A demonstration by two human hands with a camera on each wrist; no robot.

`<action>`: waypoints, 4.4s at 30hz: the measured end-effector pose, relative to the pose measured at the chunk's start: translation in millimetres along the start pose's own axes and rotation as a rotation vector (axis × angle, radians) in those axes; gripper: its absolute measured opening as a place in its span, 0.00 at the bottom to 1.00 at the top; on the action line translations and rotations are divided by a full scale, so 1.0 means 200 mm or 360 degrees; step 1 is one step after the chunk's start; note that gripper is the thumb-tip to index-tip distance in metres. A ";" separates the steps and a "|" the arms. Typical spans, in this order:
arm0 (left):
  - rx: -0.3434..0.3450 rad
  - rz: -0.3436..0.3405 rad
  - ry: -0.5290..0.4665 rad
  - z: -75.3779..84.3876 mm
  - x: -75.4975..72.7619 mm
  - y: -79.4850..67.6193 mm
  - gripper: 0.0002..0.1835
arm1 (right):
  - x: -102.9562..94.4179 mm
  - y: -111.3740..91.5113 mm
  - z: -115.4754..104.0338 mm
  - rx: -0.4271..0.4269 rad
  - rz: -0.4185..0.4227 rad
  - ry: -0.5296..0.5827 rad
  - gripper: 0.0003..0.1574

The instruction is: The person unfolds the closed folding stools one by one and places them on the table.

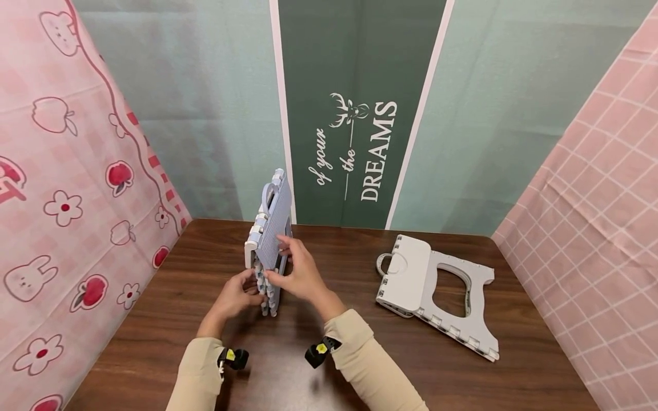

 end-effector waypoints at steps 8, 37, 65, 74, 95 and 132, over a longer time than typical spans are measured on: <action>0.0014 0.0011 -0.0020 -0.01 0.01 0.01 0.30 | 0.04 -0.08 0.14 0.0148 0.0010 0.0119 0.44; 0.0091 -0.0027 -0.0105 -0.02 0.01 0.01 0.30 | 0.23 -0.16 0.34 0.0435 -0.0171 -0.0016 0.24; 0.0085 0.0067 -0.0015 -0.04 0.01 0.02 0.27 | 0.23 -0.16 0.28 0.0252 -0.0213 -0.0334 0.19; 0.0064 0.0125 0.0057 0.03 0.00 -0.04 0.24 | 0.23 -0.18 0.27 0.0218 -0.0261 -0.0477 0.19; 0.0026 0.0247 0.0137 -0.04 -0.09 -0.05 0.24 | 0.19 -0.18 0.28 0.0192 -0.0265 -0.0407 0.17; 0.0151 0.0251 0.0119 0.09 -0.15 -0.12 0.20 | 0.11 -0.23 0.32 0.0160 -0.0228 -0.0297 0.18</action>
Point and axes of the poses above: each hand's wrist, its own y-axis towards the middle knuckle, its own x-axis out of the palm, z = x × y, the point moved 9 cm from there along y, towards the middle knuckle, and after that the axes turned 1 degree about -x, right-handed, at the moved point
